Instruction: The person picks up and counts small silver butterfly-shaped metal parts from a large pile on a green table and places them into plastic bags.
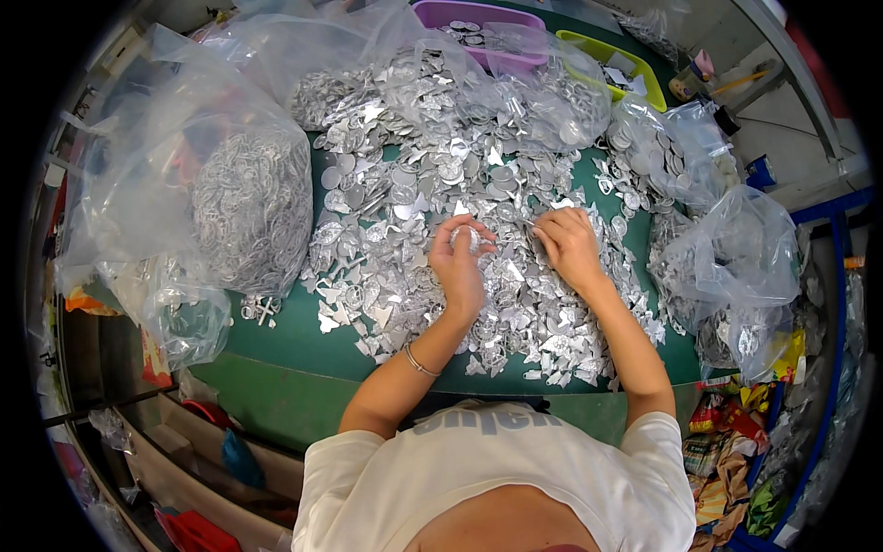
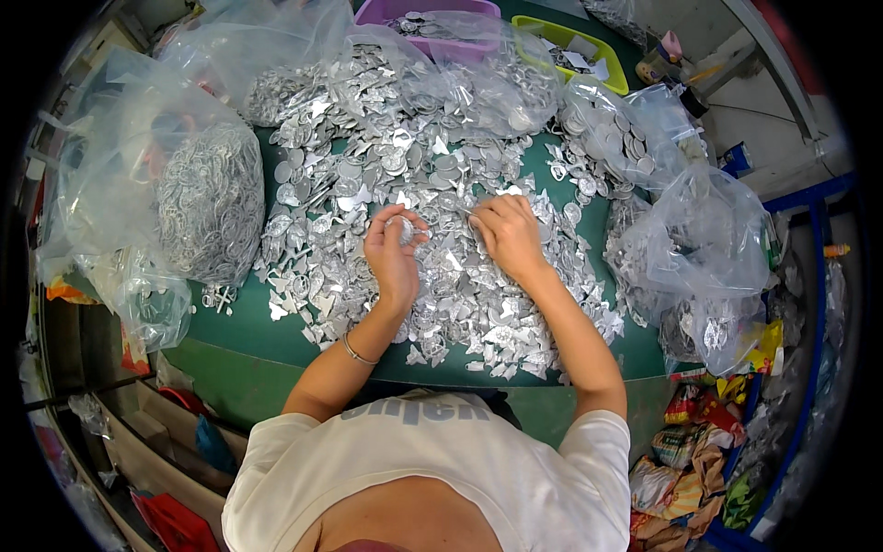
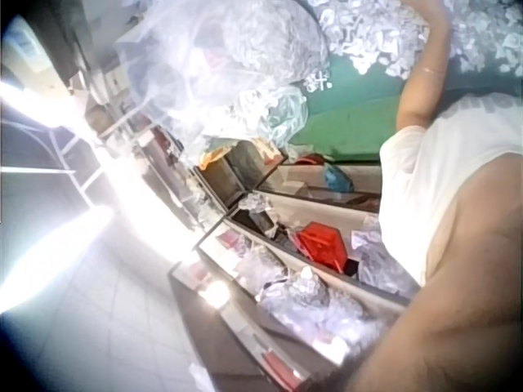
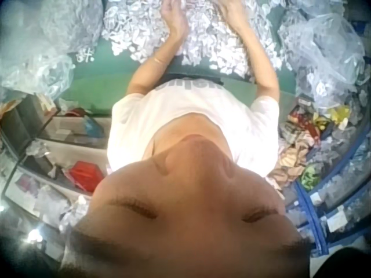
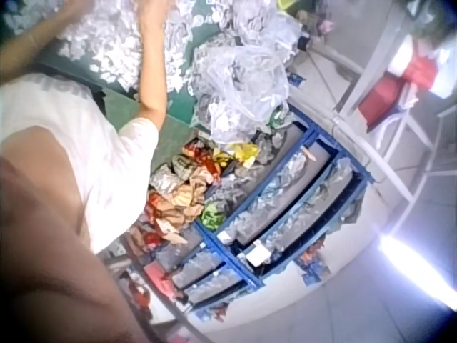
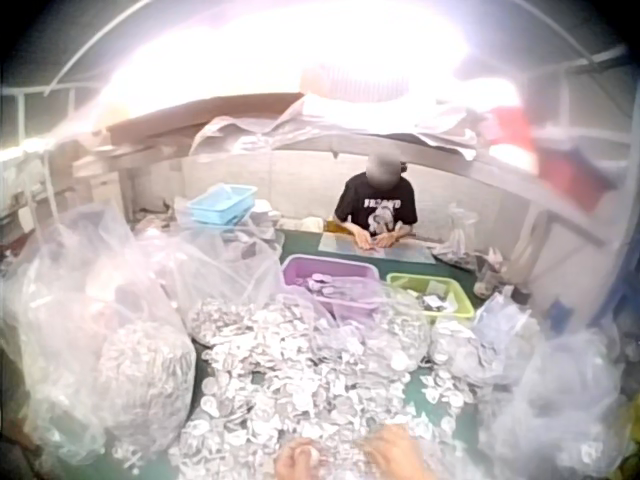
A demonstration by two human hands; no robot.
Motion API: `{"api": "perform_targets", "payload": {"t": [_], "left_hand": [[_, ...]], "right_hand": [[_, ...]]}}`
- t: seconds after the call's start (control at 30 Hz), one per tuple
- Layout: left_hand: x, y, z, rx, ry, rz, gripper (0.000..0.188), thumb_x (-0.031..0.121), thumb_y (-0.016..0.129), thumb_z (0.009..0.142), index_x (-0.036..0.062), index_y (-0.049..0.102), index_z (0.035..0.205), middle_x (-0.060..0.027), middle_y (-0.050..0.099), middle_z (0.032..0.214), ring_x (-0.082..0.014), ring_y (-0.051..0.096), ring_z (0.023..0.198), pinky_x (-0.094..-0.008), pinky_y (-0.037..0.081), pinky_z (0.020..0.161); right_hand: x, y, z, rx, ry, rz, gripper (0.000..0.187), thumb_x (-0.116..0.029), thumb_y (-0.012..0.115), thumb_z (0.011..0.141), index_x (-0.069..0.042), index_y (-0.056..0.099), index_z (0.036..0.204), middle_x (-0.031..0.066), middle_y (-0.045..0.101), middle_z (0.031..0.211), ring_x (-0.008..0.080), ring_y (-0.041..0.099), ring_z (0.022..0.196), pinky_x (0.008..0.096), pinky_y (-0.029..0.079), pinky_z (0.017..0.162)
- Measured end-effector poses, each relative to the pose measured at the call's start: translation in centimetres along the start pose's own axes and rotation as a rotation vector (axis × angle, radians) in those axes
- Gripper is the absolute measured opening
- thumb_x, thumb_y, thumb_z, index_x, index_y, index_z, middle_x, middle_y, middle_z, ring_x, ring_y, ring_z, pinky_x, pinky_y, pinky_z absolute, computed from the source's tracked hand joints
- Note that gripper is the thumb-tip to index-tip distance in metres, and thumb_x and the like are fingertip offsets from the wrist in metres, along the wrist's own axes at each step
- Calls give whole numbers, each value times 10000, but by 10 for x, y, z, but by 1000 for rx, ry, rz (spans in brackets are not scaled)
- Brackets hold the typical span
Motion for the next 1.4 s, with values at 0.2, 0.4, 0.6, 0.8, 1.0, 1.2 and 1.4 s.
{"api": "perform_targets", "payload": {"t": [0.2, 0.4, 0.6, 0.8, 1.0, 1.2, 1.4], "left_hand": [[-30, 34, -11, -318, -401, -8, 254, 129, 441, 918, -11, 516, 1116, -101, 584, 935, -168, 575, 738, -255, 465, 573], [-36, 36, -13, -354, -411, -65, 295, 86, 473, 904, -29, 494, 1175, -122, 577, 1043, -184, 593, 854, -279, 514, 681], [-23, 15, 0, -165, -216, 87, 289, 22, 456, 895, -59, 487, 1171, -128, 565, 1045, -171, 587, 896, -321, 537, 780], [19, -2, 3, 24, 144, 278, 299, 8, 400, 906, -38, 498, 1185, -119, 559, 1078, -159, 601, 899, -233, 495, 770], [47, -12, 0, 172, 434, 508, 313, -43, 374, 885, -32, 517, 1164, -117, 574, 1082, -119, 582, 838, -265, 481, 803], [46, -21, 0, 206, 376, 211, 290, -30, 377, 885, -19, 505, 1146, -121, 568, 1064, -163, 561, 935, -285, 476, 760], [-9, -1, 14, -24, -207, -295, 308, 120, 419, 916, -44, 444, 1175, -172, 518, 1141, -257, 548, 1008, -362, 481, 820]], "right_hand": [[-42, -34, 3, 146, -135, -47, 158, -23, 649, 691, -48, 643, 847, 55, 588, 820, 227, 552, 760, 344, 403, 700], [-23, -20, 5, 18, -24, 307, 180, -41, 641, 719, -26, 644, 899, 91, 605, 923, 265, 563, 846, 347, 423, 786], [30, 26, 18, -154, 305, 443, 263, -62, 612, 767, -27, 608, 1028, 107, 606, 1006, 280, 522, 955, 352, 403, 850], [5, 51, 15, -258, 5, 143, 321, -73, 621, 749, -61, 571, 1066, 79, 587, 1038, 262, 492, 983, 363, 369, 858], [35, 44, 1, -292, 267, 296, 192, -76, 629, 753, -33, 617, 940, 95, 595, 999, 269, 506, 962, 351, 369, 870], [3, 51, 21, -162, 66, -6, 182, -108, 653, 731, -14, 619, 884, 75, 582, 873, 261, 509, 888, 369, 390, 808], [1, 62, 27, -267, -76, -207, 95, -107, 611, 766, -22, 622, 806, 73, 591, 835, 265, 538, 850, 375, 407, 761]]}}
Point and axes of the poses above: each hand's wrist, its own z-axis towards the middle knuckle, its own y-axis out of the palm, x = y × z, the point moved 10 cm from there along z, towards the middle knuckle
